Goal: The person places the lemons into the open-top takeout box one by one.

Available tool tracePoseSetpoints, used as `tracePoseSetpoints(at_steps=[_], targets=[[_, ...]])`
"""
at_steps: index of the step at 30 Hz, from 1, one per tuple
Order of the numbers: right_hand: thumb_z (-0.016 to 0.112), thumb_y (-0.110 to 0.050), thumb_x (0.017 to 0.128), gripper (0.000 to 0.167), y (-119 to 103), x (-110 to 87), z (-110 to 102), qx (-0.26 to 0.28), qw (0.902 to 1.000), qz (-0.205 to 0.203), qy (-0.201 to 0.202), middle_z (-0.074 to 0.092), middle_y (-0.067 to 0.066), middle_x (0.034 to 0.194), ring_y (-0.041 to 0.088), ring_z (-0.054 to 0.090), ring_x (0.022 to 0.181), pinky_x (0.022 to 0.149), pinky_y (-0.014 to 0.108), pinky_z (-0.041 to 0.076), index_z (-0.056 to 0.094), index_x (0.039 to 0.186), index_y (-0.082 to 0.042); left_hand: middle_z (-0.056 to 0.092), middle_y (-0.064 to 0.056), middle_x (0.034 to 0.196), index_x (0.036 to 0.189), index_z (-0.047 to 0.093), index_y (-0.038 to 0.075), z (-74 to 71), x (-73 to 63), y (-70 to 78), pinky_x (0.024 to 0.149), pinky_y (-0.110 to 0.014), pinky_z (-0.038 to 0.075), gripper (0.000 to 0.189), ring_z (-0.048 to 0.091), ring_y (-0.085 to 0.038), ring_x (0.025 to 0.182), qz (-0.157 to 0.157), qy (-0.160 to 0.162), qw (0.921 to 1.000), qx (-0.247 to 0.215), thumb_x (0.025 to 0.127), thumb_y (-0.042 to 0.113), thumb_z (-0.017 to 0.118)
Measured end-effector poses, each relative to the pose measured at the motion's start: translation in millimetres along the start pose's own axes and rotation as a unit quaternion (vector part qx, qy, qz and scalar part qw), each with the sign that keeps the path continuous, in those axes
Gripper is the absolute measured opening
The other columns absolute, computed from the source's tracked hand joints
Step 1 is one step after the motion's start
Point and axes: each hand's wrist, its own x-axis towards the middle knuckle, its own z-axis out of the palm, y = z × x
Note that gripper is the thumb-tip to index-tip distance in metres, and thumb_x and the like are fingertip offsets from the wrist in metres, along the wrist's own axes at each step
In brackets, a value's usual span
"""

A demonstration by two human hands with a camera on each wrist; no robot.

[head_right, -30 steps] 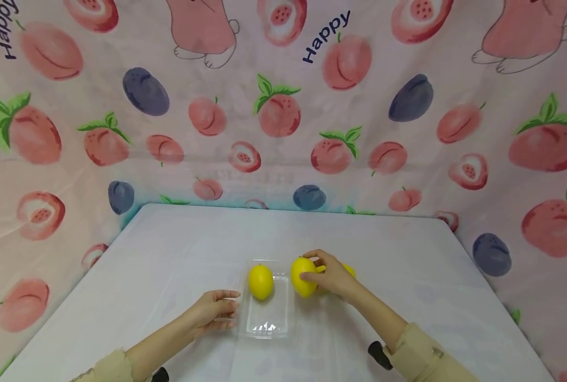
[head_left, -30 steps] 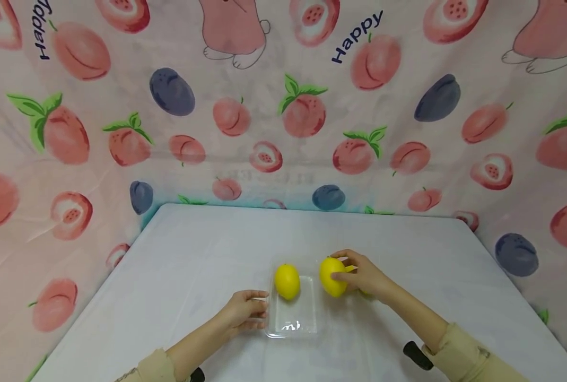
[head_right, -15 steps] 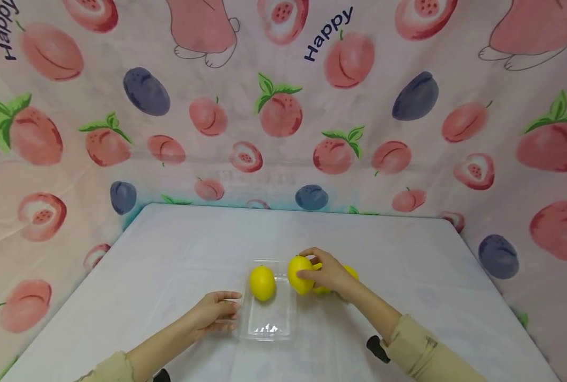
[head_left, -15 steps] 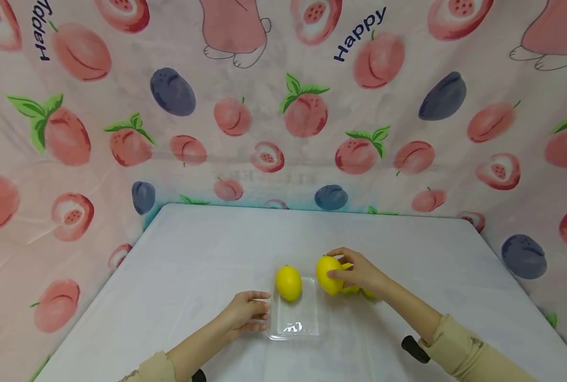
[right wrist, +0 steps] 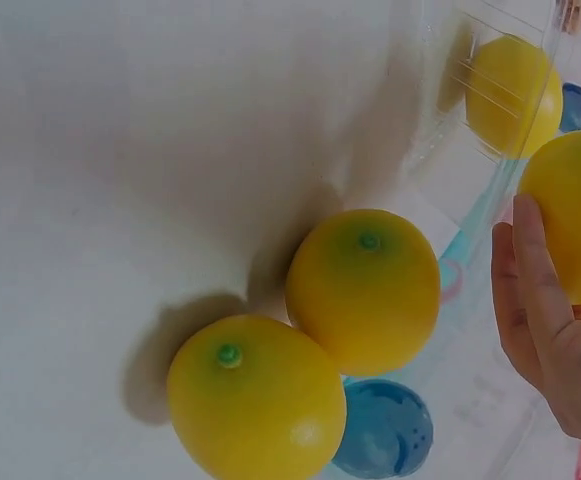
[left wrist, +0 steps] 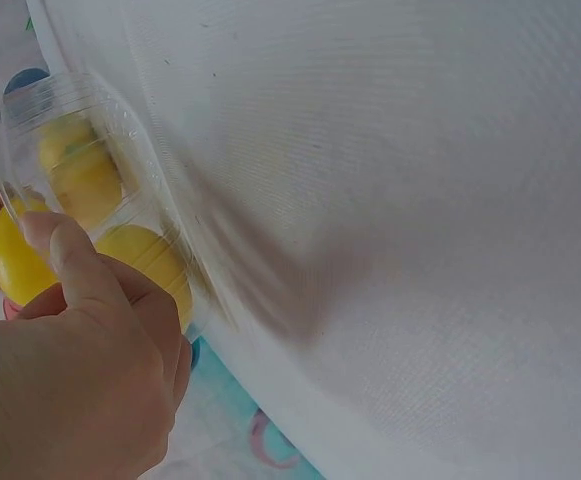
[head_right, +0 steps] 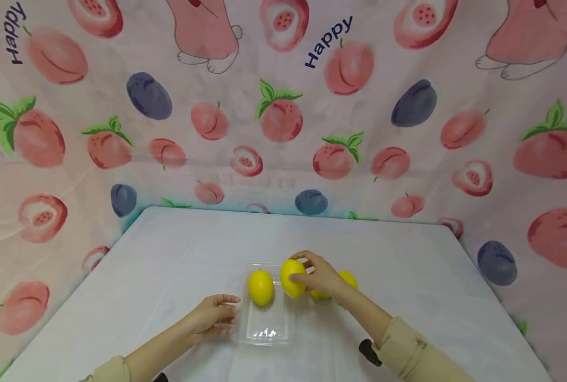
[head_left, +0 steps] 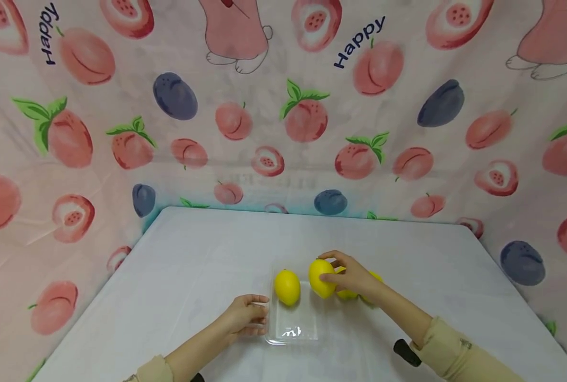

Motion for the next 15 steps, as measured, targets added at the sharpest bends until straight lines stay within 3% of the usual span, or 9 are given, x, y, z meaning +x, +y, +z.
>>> tracePoseSetpoints(at_steps=[8,15], targets=[[0.071,-0.027,0.083,0.045,1.2,5.9,10.0,-0.035,0.9989,0.014,0.026,0.055,0.017,0.119,0.025,0.055,0.095,0.071,0.033,0.058,0.055,0.123,-0.013,0.056,-0.003,0.085,0.126,0.043,-0.007,0.9,0.0,-1.3,0.061,-0.023,0.058,0.039,0.054,-0.010,0.068,0.003,0.008,0.9999,-0.005,0.091,0.004,0.054],[0.071,-0.025,0.083,0.044,-3.9,5.3,14.3,-0.094,0.9940,-0.044,0.034,0.060,0.015,0.111,0.025,0.056,0.090,0.071,0.031,0.054,0.056,0.120,-0.009,0.055,-0.002,0.083,0.124,0.044,-0.007,4.5,-0.3,1.6,0.061,-0.023,0.058,0.037,0.054,-0.011,0.067,0.001,0.010,0.9999,-0.007,0.090,0.002,0.055]])
